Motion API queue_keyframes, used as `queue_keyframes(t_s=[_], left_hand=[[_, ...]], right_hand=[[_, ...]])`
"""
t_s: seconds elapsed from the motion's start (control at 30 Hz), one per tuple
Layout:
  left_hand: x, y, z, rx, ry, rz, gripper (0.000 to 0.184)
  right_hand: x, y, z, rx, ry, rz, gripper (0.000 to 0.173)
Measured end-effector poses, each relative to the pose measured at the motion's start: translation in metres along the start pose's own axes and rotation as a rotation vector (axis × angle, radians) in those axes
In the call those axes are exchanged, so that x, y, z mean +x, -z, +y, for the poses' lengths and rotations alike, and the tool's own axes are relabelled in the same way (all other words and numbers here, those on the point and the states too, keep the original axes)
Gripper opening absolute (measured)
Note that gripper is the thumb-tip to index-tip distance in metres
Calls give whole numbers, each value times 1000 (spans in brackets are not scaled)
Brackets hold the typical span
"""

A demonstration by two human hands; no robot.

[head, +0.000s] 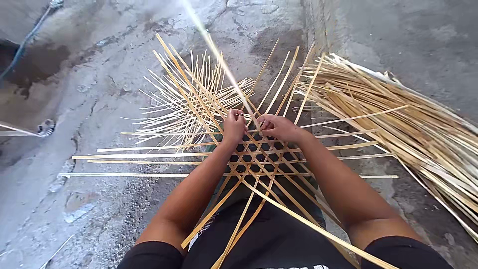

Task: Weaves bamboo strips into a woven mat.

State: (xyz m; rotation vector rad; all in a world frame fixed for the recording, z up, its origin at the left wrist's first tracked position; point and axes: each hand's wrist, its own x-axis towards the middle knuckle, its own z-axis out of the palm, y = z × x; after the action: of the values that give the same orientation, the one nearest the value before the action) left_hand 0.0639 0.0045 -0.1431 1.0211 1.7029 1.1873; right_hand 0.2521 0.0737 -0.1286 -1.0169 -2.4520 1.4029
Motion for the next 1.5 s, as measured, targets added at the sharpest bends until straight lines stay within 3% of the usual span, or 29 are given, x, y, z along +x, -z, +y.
queue_keyframes(t_s=[0.07,0.13,0.2,0.3,0.47,0.6,0.7,0.77,0.83,0.9,1.03,1.3,1.37,1.5], left_hand=[[0,-7,15,455,-18,-146,31],[7,-14,24,594,14,-331,35],[10,-13,31,398,109,-399,38],[10,-1,25,-1,164,-371,35],[0,20,4,-128,-107,-414,26],[-7,30,2,-176,-160,-373,43],[-8,40,2,-275,-152,-233,44],[-7,46,-5,-493,-64,-133,34],[-5,48,-13,-678,78,-26,24],[-3,49,-14,-734,139,25,22],[-1,45,-15,-564,89,25,16],[-2,30,-12,-207,50,65,25],[1,32,-11,-3,15,-2,28],[3,45,7,512,-132,-327,48]], right_hand=[[-6,4,2,125,-1,-29,33],[-11,3,8,195,25,10,30],[-16,-2,13,246,73,78,23],[-16,-8,18,294,63,169,21],[-8,-19,4,124,-94,350,22],[-1,-31,-9,-131,-75,429,26],[0,-45,-38,-385,-48,387,24],[4,-54,-54,-484,-36,280,37],[9,-50,-63,-463,-90,128,37],[16,-42,-61,-406,-81,96,35],[20,-44,-57,-476,-60,96,40],[15,-45,-41,-382,34,162,39],[16,-38,-38,-289,25,136,38],[16,-20,-24,-24,69,59,24]])
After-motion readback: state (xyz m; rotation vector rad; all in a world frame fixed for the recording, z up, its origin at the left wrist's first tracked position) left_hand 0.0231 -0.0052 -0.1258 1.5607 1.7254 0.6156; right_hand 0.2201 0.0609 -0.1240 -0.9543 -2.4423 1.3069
